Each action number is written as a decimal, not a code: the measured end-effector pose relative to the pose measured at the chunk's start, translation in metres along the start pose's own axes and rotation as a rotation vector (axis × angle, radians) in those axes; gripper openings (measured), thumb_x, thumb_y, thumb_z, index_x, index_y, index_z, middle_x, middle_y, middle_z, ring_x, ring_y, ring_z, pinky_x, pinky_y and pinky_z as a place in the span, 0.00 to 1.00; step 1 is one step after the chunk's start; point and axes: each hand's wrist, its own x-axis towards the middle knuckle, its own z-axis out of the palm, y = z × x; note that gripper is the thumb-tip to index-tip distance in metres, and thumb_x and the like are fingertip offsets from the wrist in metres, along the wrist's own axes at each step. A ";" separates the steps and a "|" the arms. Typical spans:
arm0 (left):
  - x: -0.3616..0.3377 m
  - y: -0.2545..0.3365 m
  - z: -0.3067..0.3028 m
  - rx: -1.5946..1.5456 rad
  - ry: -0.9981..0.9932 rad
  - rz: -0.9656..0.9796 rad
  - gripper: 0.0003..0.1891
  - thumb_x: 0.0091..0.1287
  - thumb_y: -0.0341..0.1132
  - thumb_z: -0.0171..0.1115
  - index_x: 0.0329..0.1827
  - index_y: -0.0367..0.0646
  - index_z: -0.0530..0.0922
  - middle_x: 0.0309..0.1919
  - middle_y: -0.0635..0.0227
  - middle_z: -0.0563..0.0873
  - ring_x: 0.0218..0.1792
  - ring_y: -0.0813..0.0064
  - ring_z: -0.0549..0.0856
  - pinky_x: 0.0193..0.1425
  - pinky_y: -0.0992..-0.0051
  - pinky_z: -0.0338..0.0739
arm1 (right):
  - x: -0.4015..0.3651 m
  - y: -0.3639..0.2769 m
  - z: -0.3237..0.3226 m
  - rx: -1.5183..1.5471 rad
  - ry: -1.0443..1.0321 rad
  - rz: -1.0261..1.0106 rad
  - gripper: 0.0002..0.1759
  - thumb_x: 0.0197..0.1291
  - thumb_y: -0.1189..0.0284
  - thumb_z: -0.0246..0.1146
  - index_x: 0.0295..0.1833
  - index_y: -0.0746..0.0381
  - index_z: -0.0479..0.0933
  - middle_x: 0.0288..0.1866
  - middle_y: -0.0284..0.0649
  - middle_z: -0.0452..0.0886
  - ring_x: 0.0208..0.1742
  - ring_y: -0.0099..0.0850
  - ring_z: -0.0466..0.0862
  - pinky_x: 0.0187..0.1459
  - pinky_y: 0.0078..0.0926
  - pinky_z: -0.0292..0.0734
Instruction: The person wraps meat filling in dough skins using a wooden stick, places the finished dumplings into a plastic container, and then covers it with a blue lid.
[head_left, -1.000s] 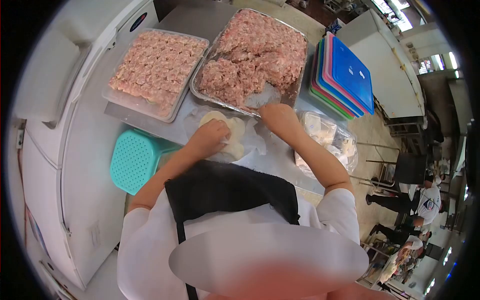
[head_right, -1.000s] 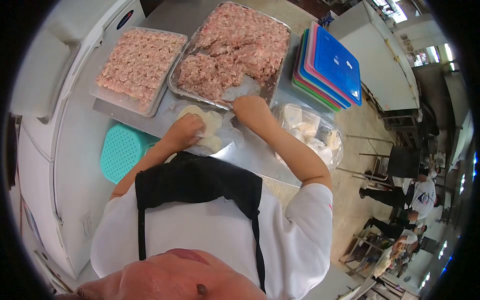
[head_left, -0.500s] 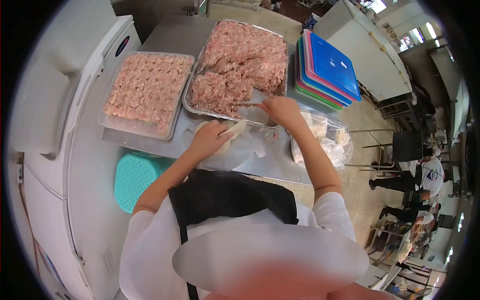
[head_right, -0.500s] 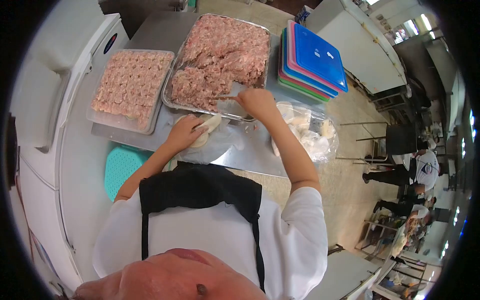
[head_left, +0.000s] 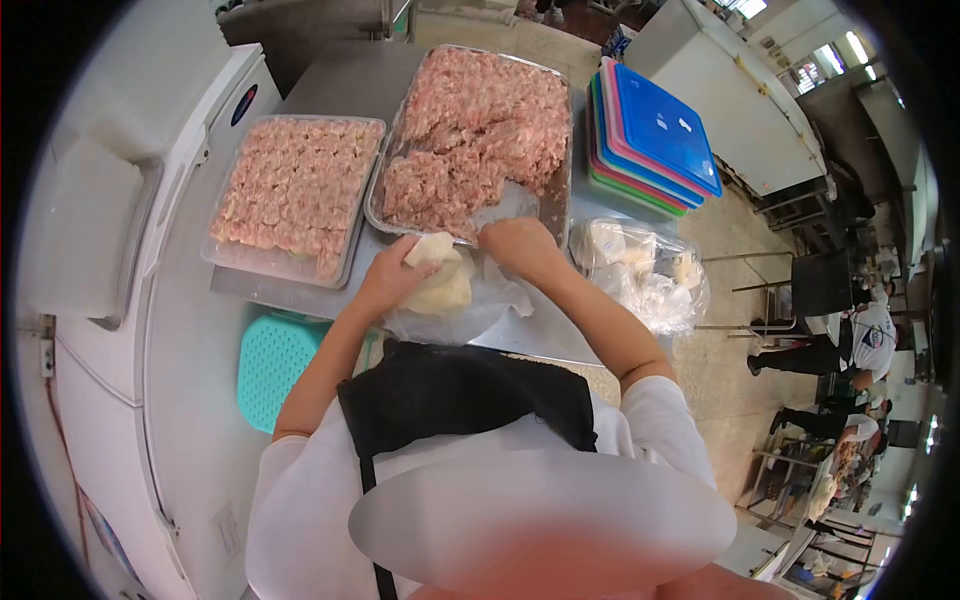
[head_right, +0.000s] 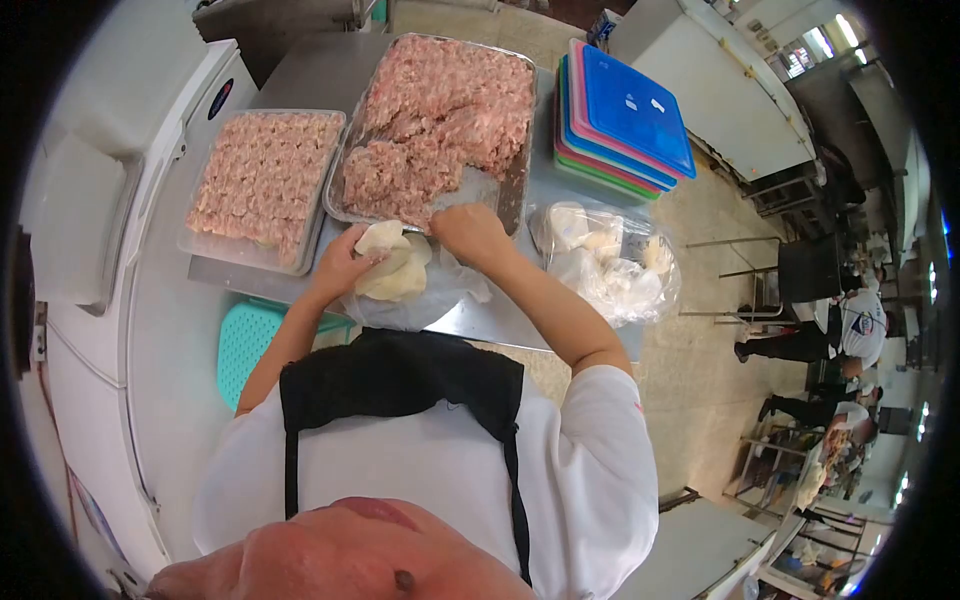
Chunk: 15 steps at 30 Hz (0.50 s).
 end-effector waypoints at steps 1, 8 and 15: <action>0.000 -0.002 0.001 0.040 -0.012 0.032 0.16 0.61 0.39 0.64 0.49 0.40 0.79 0.40 0.56 0.86 0.41 0.53 0.84 0.47 0.64 0.77 | -0.004 -0.007 0.000 0.031 0.036 -0.009 0.16 0.64 0.62 0.55 0.33 0.60 0.82 0.32 0.47 0.84 0.34 0.46 0.85 0.35 0.44 0.80; -0.005 -0.039 0.015 0.353 0.004 0.412 0.15 0.64 0.32 0.58 0.53 0.41 0.79 0.46 0.57 0.84 0.50 0.56 0.82 0.55 0.62 0.76 | 0.004 0.026 -0.027 0.054 0.163 0.107 0.18 0.67 0.61 0.53 0.33 0.59 0.82 0.31 0.47 0.84 0.34 0.46 0.85 0.36 0.45 0.79; -0.007 -0.024 0.014 0.550 0.157 0.591 0.20 0.59 0.28 0.56 0.57 0.42 0.78 0.42 0.59 0.84 0.46 0.57 0.81 0.52 0.64 0.76 | -0.008 0.036 -0.032 -0.113 -0.040 -0.031 0.11 0.56 0.68 0.58 0.28 0.60 0.83 0.28 0.46 0.84 0.33 0.45 0.86 0.34 0.41 0.81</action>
